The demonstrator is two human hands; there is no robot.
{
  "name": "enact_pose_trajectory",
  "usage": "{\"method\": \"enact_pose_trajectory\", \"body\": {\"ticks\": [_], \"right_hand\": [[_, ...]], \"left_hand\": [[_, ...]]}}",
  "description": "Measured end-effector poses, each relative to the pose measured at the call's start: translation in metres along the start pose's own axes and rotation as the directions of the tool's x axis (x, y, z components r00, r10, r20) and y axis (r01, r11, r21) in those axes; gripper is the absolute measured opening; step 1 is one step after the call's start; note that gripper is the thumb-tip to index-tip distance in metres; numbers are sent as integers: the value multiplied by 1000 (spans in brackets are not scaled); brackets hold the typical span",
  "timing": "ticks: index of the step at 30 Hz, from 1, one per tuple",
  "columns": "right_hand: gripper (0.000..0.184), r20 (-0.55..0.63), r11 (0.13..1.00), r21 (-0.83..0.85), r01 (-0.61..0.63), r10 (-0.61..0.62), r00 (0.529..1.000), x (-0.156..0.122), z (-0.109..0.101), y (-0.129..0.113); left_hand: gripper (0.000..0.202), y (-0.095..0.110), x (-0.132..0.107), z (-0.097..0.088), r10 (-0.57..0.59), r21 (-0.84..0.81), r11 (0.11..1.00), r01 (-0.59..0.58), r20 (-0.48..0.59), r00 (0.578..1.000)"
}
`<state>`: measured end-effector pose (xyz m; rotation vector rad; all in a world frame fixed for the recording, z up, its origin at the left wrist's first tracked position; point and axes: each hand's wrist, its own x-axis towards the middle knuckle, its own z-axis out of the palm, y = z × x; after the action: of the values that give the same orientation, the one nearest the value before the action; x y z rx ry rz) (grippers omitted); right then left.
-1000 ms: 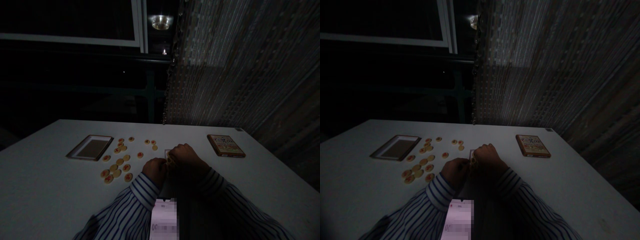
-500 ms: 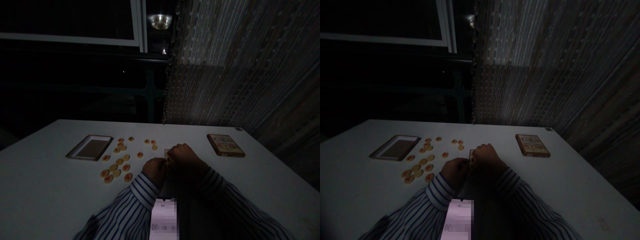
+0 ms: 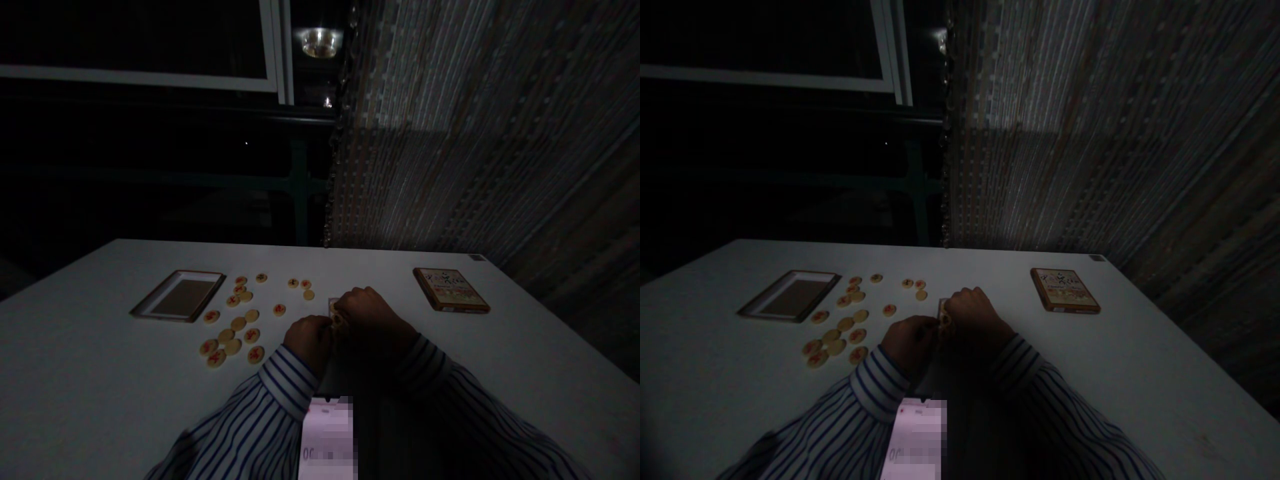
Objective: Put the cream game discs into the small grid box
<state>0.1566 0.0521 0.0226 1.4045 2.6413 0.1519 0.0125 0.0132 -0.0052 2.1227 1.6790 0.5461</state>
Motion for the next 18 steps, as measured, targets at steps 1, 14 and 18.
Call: {"method": "enact_pose_trajectory", "body": {"ticks": [1, 14, 18], "right_hand": [[21, 1, 1000, 1, 4, -4, 1000, 0, 0, 0], [19, -11, 1000, 6, 18, -18, 1000, 1, 2, 0], [22, -25, 1000, 11, 18, -18, 1000, 0, 1, -1]], "left_hand": [[27, 0, 0, 0, -4, 6, 1000, 4, 2, 1000], [27, 2, -1, -1, -28, 12, 1000, 28, 12, 1000], [27, 3, -1, -1, -35, 2, 999, 35, 7, 999]]}}
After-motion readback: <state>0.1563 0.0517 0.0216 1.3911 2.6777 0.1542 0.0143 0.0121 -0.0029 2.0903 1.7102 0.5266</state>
